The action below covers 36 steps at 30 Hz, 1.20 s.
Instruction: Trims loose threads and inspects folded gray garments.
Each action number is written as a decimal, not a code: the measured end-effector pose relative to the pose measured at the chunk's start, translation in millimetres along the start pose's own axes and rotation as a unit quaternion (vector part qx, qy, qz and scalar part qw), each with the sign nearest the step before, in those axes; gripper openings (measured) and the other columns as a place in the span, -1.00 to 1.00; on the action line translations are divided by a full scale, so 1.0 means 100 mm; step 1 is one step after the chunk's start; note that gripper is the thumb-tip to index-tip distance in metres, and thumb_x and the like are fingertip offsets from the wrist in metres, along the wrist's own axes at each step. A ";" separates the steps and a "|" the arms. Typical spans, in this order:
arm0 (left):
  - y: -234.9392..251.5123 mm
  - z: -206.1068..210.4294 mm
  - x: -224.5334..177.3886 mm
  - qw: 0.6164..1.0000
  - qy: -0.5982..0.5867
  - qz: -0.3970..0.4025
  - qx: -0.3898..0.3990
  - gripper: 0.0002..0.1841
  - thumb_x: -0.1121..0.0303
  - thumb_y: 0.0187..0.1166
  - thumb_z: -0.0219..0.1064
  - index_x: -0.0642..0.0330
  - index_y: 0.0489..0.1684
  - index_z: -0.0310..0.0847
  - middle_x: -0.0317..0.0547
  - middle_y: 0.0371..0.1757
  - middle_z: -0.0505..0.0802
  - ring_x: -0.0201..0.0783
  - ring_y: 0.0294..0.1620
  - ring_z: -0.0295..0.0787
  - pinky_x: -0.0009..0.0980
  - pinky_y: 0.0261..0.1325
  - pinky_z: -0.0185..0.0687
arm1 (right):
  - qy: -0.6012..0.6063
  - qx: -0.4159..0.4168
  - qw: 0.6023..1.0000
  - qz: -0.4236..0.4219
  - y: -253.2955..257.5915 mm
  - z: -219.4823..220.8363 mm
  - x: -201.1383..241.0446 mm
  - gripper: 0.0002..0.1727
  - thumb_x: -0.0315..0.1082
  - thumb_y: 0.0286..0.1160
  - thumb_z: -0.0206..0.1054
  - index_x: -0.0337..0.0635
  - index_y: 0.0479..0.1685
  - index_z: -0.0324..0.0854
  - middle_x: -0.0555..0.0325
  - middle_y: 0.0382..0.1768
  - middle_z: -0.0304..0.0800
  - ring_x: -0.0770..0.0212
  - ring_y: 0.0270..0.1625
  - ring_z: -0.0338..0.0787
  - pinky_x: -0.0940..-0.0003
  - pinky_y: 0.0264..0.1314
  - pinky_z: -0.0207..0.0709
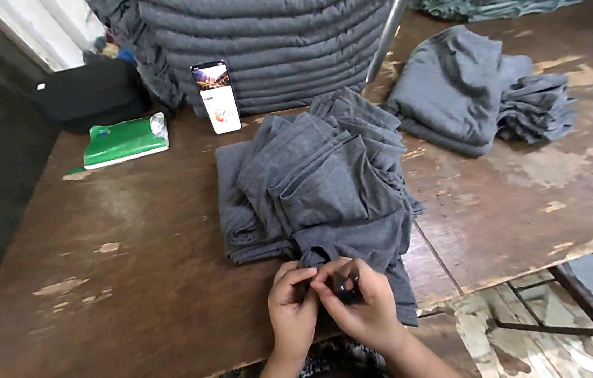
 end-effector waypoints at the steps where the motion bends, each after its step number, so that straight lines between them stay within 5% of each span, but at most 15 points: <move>1: 0.00 0.00 0.00 1.000 0.003 0.002 -0.002 -0.78 0.53 0.42 0.49 -0.02 -0.08 0.86 -0.40 0.01 0.86 -0.54 0.08 0.77 -0.60 0.17 0.73 | 0.014 0.012 1.000 -0.007 -0.02 0.00 0.03 -0.82 -0.37 0.48 0.43 -0.20 -0.20 0.50 0.15 -0.31 0.80 0.50 -0.29 0.72 0.67 -0.18 0.60; 6: 0.00 -0.02 0.00 0.998 -0.029 -0.039 -0.031 -0.87 0.47 0.52 0.47 0.00 -0.14 0.86 -0.39 -0.05 0.90 -0.54 -0.02 0.82 -0.59 0.10 0.76 | 0.011 0.070 0.997 -0.013 -0.12 -0.07 0.01 -0.85 -0.32 0.55 0.37 -0.14 -0.18 0.48 0.19 -0.27 0.75 0.43 -0.16 0.70 0.59 -0.03 0.56; 11: 0.01 -0.06 0.03 0.974 -0.156 -0.133 -0.094 -0.96 0.31 0.48 0.53 0.01 -0.30 0.83 -0.35 -0.20 0.91 -0.50 -0.13 0.85 -0.48 0.09 0.79 | -0.150 0.148 0.976 0.062 -0.22 -0.27 -0.22 -0.52 0.11 0.67 0.25 -0.13 -0.41 0.50 0.22 -0.60 0.46 0.37 -0.50 0.50 0.47 -0.42 0.42; 15: 0.02 -0.06 0.04 0.963 -0.208 -0.150 -0.083 -0.88 0.20 0.40 0.58 -0.02 -0.39 0.83 -0.35 -0.28 0.89 -0.50 -0.18 0.84 -0.48 0.10 0.78 | -0.234 0.156 0.959 0.044 -0.23 -0.31 -0.21 -0.50 0.13 0.69 0.17 -0.09 -0.49 0.49 0.26 -0.68 0.40 0.32 -0.58 0.48 0.41 -0.51 0.38; 23: 0.01 -0.06 0.02 0.977 -0.176 -0.111 -0.043 -0.88 0.19 0.45 0.54 -0.02 -0.32 0.86 -0.31 -0.06 0.91 -0.48 0.01 0.84 -0.50 0.14 0.76 | -0.257 0.139 0.956 0.021 -0.09 -0.11 -0.16 -0.45 0.14 0.74 0.04 -0.11 -0.45 0.55 0.24 -0.72 0.42 0.25 -0.62 0.54 0.30 -0.56 0.42; 26: 0.02 -0.06 0.02 0.976 -0.176 -0.116 -0.056 -0.88 0.17 0.54 0.47 -0.05 -0.32 0.77 -0.33 -0.17 0.89 -0.46 -0.10 0.85 -0.47 0.08 0.78 | -0.269 0.139 0.953 0.010 -0.07 -0.09 -0.17 -0.45 0.09 0.81 -0.05 -0.09 -0.46 0.57 0.23 -0.73 0.44 0.22 -0.63 0.58 0.28 -0.59 0.43; 31: 0.03 -0.07 0.04 0.970 -0.199 -0.132 -0.040 -0.74 0.33 0.54 0.47 0.03 0.16 0.78 -0.28 -0.04 0.90 -0.43 0.01 0.84 -0.42 0.20 0.76 | -0.221 0.145 0.964 0.042 -0.10 -0.16 -0.20 -0.42 0.10 0.83 -0.09 -0.13 -0.40 0.57 0.21 -0.70 0.45 0.25 -0.60 0.58 0.30 -0.55 0.45; 36: 0.03 -0.06 0.05 0.970 -0.185 -0.151 -0.055 -0.92 0.34 0.61 0.41 0.03 -0.13 0.83 -0.31 -0.08 0.89 -0.45 -0.02 0.84 -0.42 0.18 0.77 | -0.204 0.131 0.968 0.068 -0.18 -0.22 -0.24 -0.44 0.16 0.77 0.04 -0.13 -0.44 0.47 0.27 -0.69 0.33 0.35 -0.63 0.42 0.42 -0.56 0.34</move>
Point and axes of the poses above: each hand's wrist, its own y-axis towards the middle knuckle, its own z-axis out of the palm, x = y × z, the point moved 3 cm from there along y, towards the middle knuckle
